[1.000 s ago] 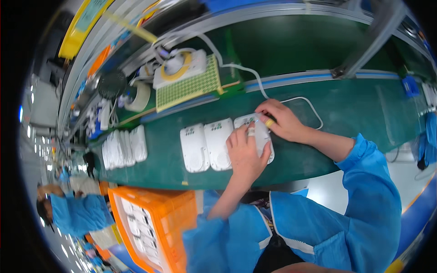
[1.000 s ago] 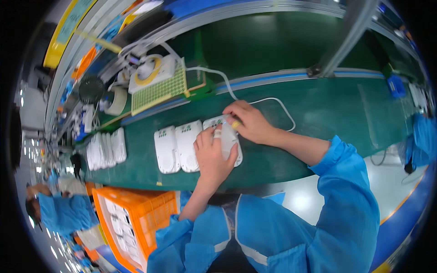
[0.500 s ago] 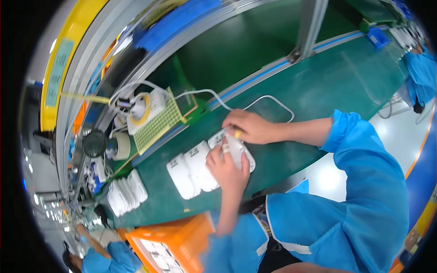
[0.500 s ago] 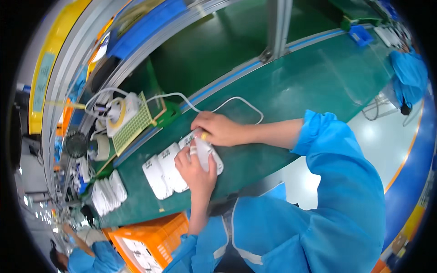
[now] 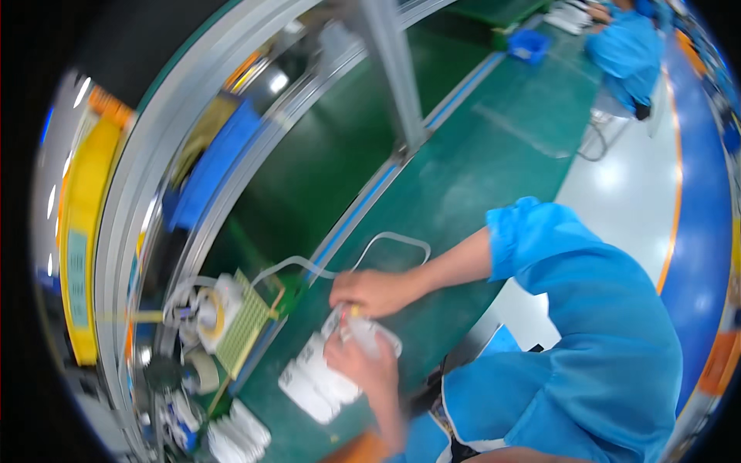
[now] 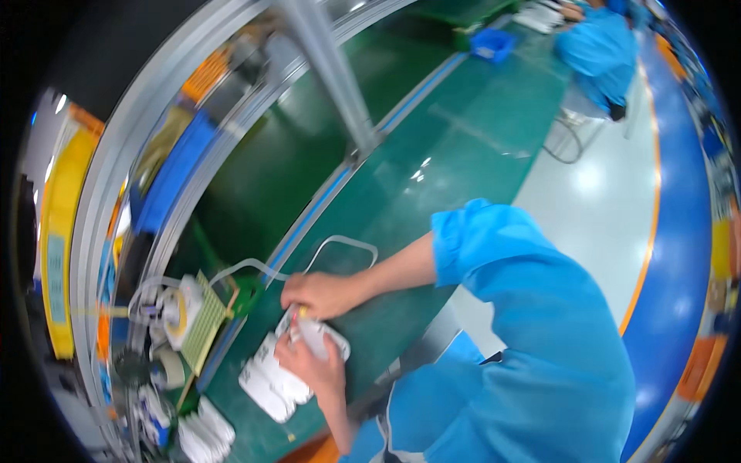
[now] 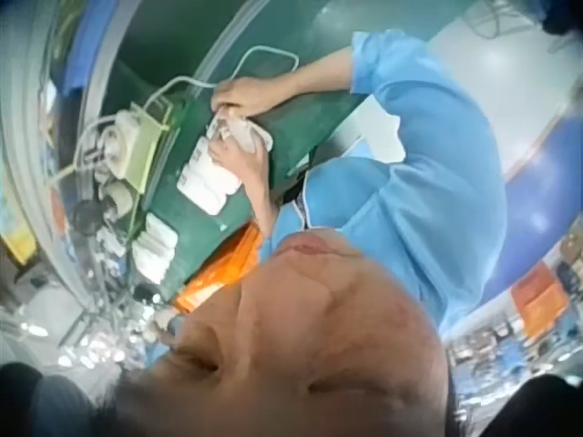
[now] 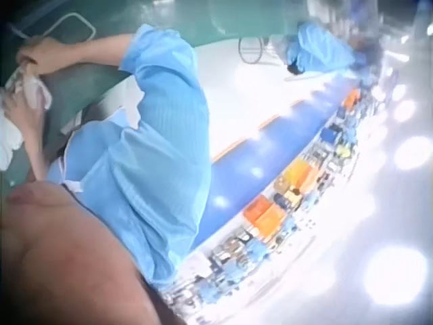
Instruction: Connecting cables and testing white electronic components on a factory assembly line.
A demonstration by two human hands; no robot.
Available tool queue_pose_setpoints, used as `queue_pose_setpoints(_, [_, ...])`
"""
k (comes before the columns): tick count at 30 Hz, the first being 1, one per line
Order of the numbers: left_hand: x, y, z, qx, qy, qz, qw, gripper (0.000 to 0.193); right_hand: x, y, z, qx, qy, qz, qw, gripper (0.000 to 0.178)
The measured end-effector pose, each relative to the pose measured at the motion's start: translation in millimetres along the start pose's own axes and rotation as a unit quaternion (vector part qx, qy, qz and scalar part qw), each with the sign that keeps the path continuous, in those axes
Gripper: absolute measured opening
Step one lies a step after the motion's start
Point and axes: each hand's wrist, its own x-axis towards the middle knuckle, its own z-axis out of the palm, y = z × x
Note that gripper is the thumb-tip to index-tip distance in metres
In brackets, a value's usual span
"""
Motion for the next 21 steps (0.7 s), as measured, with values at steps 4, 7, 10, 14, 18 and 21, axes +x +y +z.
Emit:
queue_pose_setpoints(4, [-0.3, 5.3, -1.6, 0.038, 0.016, 0.005, 0.999, 0.067, 0.7, -1.3, 2.2, 0.005, 0.016, 0.002, 1.0, 0.021])
queue_pose_setpoints(7, [1.9, 6.4, 1.4, 0.031, 0.016, 0.02, 0.999, 0.066, -0.6, -1.5, -3.7, 0.013, 0.005, 0.012, 1.0, 0.018])
queue_pose_setpoints(10, [1.6, 4.4, 4.2, 0.031, 0.025, 0.028, 0.999, 0.064, -1.0, -3.3, -4.6, 0.008, 0.001, 0.025, 1.0, 0.018])
queue_pose_setpoints(14, [4.0, 4.0, 4.5, 0.034, 0.022, 0.026, 0.999, 0.06, -0.1, -1.4, -4.3, 0.002, -0.005, 0.027, 1.0, 0.019])
queue_pose_setpoints(18, [3.7, 3.8, 2.8, 0.032, 0.01, 0.005, 0.999, 0.061, 1.3, -1.8, -3.5, 0.001, -0.018, 0.024, 1.0, 0.024])
queue_pose_setpoints(21, [2.5, 0.3, 5.3, 0.033, 0.022, 0.015, 0.999, 0.063, 1.8, -3.2, -4.2, 0.003, -0.018, 0.025, 1.0, 0.024])
